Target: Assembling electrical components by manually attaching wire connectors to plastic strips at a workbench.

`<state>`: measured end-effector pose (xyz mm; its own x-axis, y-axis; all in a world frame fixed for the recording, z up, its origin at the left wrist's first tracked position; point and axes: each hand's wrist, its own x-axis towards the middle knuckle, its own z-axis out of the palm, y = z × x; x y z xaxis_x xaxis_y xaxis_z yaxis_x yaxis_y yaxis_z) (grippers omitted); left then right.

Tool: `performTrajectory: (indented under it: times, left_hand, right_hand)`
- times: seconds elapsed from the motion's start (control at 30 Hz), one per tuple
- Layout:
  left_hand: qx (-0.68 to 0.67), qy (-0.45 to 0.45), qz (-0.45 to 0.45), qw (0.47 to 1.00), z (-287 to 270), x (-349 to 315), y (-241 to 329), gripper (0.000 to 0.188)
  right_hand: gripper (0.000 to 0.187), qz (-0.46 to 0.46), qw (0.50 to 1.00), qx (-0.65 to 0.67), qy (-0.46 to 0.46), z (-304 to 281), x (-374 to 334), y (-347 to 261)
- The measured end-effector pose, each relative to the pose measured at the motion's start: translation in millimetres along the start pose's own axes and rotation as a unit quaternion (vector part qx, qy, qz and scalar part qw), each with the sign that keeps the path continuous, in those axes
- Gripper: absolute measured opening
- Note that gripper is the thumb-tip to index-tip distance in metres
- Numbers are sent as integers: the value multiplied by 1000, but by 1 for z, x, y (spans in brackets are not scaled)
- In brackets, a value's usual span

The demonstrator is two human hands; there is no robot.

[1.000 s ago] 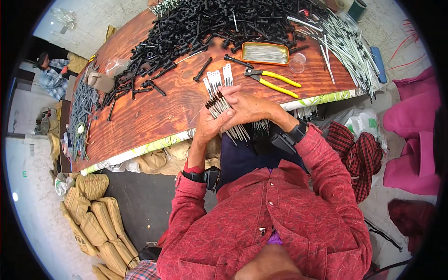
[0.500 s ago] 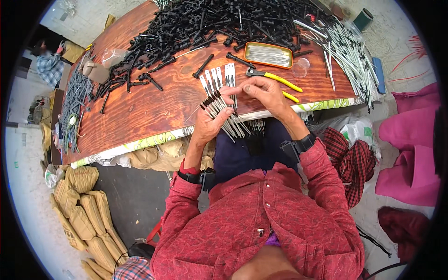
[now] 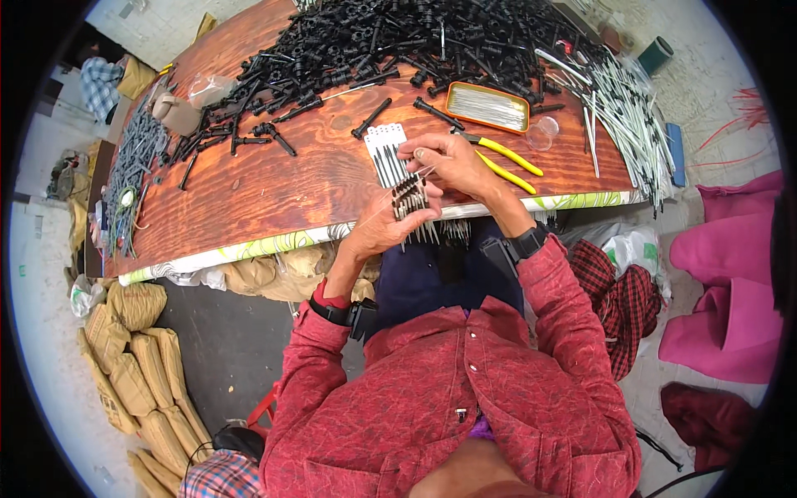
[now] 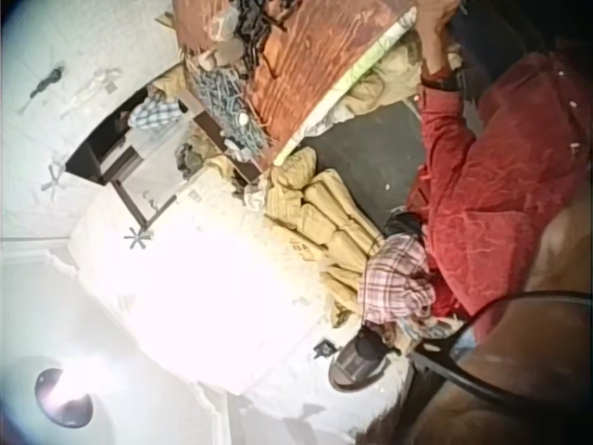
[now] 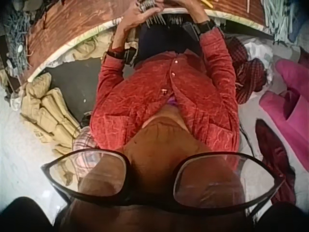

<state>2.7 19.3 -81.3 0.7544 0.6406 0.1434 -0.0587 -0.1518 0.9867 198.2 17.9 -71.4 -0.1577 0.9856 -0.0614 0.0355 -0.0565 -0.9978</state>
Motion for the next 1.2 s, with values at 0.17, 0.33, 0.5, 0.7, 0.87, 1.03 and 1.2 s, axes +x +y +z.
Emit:
performTrajectory:
  times: [0.17,0.33,0.5,0.7,0.87,1.03,1.2]
  left_hand:
    - [106,-35,33,993,-8,2,-6,17]
    - [71,-52,27,996,-9,3,-5,15]
    - [132,-90,70,985,-12,6,9,10]
    - [166,-88,176,966,-15,3,0,12]
    - [153,-75,151,974,-20,10,-2,16]
    - [204,-55,207,955,-28,13,-14,25]
    - [155,-34,129,979,-30,12,5,36]
  right_hand:
    - [30,70,997,35,-21,-4,6,-6]
    - [31,-24,997,61,-27,9,28,-27]
    - [32,8,995,46,-87,18,53,-19]
    - [33,88,990,6,-106,15,49,-25]
    - [40,113,985,59,-120,4,53,-22]
    - [40,117,979,127,-110,2,61,-14]
    - [37,92,976,186,-68,1,59,-18]
